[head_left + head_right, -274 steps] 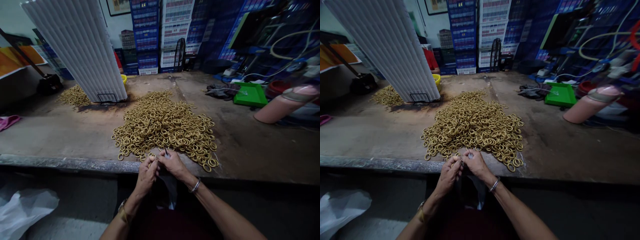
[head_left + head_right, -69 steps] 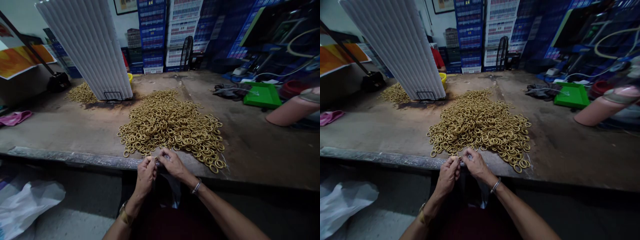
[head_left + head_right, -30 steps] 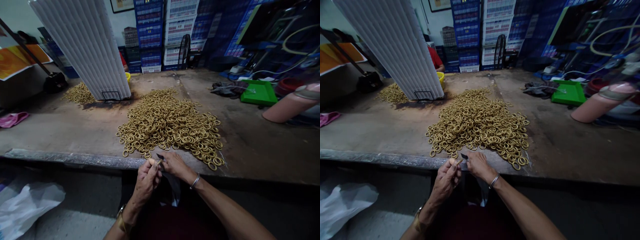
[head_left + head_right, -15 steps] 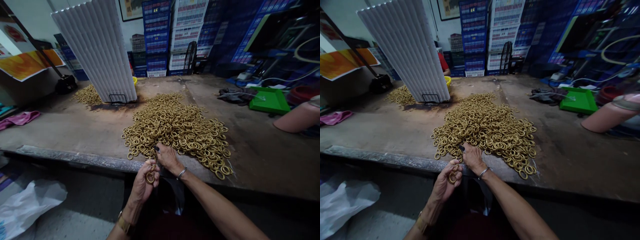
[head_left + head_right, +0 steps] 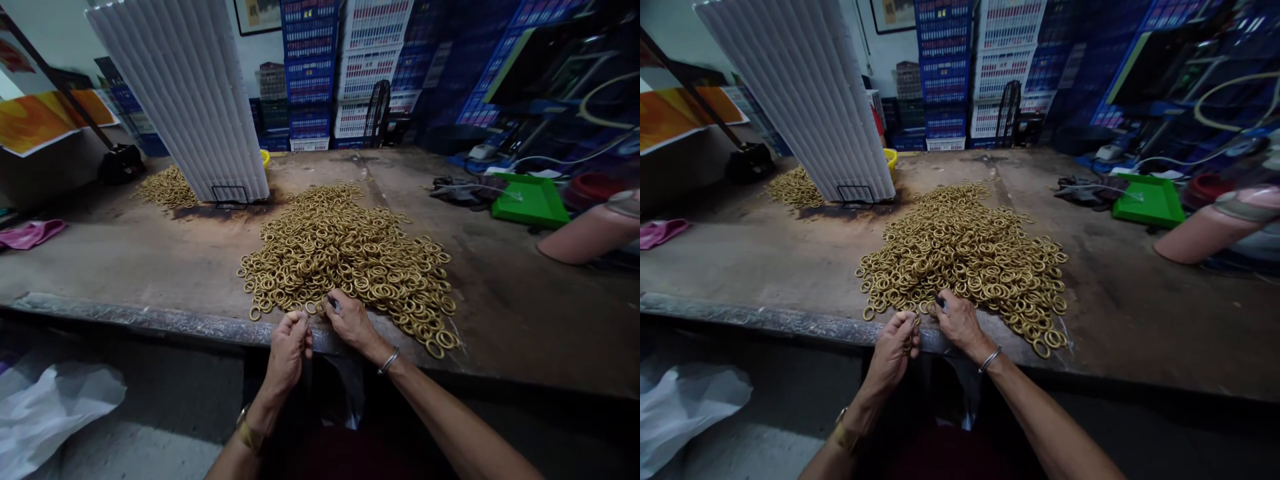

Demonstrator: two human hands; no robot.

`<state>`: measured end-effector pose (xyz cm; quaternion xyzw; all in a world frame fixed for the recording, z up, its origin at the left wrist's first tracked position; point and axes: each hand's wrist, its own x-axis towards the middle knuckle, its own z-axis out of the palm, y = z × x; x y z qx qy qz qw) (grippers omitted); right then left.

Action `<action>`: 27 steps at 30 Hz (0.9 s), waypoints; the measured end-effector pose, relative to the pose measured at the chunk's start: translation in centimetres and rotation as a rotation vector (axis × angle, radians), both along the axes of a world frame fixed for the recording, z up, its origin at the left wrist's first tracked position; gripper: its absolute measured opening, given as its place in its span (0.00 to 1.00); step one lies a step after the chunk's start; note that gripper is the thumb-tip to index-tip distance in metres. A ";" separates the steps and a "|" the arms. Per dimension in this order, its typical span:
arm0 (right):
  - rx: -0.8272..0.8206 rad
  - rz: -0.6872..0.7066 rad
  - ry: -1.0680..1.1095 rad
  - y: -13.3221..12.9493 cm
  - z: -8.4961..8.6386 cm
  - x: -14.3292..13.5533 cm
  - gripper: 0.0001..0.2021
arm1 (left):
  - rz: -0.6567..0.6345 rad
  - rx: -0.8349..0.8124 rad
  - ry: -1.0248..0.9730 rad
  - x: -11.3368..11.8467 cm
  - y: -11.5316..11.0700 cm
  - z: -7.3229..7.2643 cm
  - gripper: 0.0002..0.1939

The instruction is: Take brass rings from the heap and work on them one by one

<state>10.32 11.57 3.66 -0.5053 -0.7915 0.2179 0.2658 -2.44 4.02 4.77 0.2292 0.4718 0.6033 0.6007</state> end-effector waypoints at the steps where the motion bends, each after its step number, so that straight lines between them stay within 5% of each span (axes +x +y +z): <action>1: -0.002 0.008 0.036 -0.2 -0.1 0.1 0.07 | 0.001 -0.002 0.069 0.2 0.1 -0.1 0.15; 8: 0.053 0.103 0.165 -1.4 0.1 0.4 0.06 | -0.045 0.000 0.383 0.9 0.8 -0.2 0.14; 16: -0.256 0.081 0.387 -1.2 0.8 0.0 0.10 | 0.049 0.224 0.661 1.3 1.0 0.3 0.05; 23: -0.383 0.011 0.479 -1.1 1.4 -0.2 0.10 | -0.202 -0.045 0.253 1.3 0.8 0.5 0.14; 27: -0.515 -0.002 0.589 -1.1 1.8 -0.2 0.08 | -0.214 -0.049 0.095 1.4 0.7 0.8 0.15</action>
